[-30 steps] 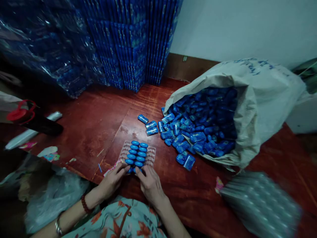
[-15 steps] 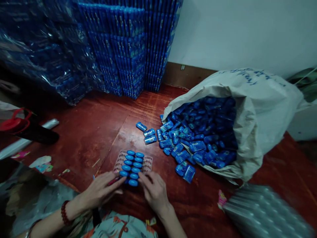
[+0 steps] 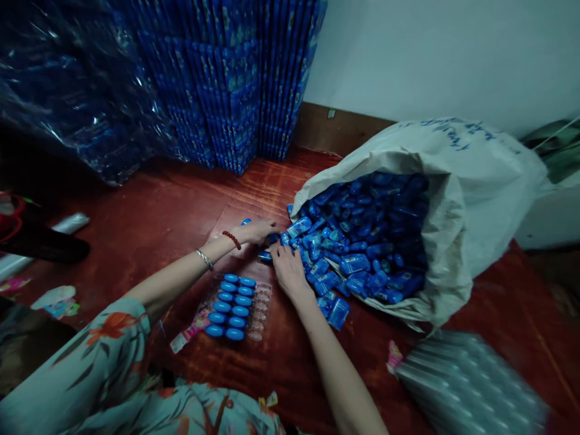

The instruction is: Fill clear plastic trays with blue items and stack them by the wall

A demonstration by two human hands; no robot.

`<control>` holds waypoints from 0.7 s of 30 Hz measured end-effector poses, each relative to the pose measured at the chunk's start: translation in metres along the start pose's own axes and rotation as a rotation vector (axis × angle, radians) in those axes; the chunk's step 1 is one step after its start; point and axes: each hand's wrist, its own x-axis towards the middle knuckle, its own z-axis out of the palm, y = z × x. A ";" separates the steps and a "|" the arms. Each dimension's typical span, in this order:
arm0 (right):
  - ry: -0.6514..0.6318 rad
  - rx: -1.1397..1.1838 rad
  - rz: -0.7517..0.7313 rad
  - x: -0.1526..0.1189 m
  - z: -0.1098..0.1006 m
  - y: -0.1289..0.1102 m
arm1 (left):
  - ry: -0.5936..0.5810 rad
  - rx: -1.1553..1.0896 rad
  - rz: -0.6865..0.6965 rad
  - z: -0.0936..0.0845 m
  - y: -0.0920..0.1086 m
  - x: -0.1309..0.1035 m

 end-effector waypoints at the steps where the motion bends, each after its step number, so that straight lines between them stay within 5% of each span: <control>1: -0.010 0.003 0.004 -0.006 0.003 0.001 | -0.001 -0.006 -0.004 0.002 0.001 0.000; 7: 0.129 0.253 0.109 -0.045 0.011 0.004 | 0.112 -0.072 0.007 0.013 0.007 -0.024; 13: 0.319 0.883 0.437 -0.083 0.003 -0.003 | 0.517 -0.452 -0.055 0.003 0.009 -0.098; 17: 0.253 1.410 0.670 -0.099 0.012 -0.015 | 0.622 -0.507 -0.223 0.011 0.015 -0.163; 21: 0.122 1.788 0.763 -0.111 0.019 -0.026 | 0.631 -0.561 -0.391 0.042 0.019 -0.207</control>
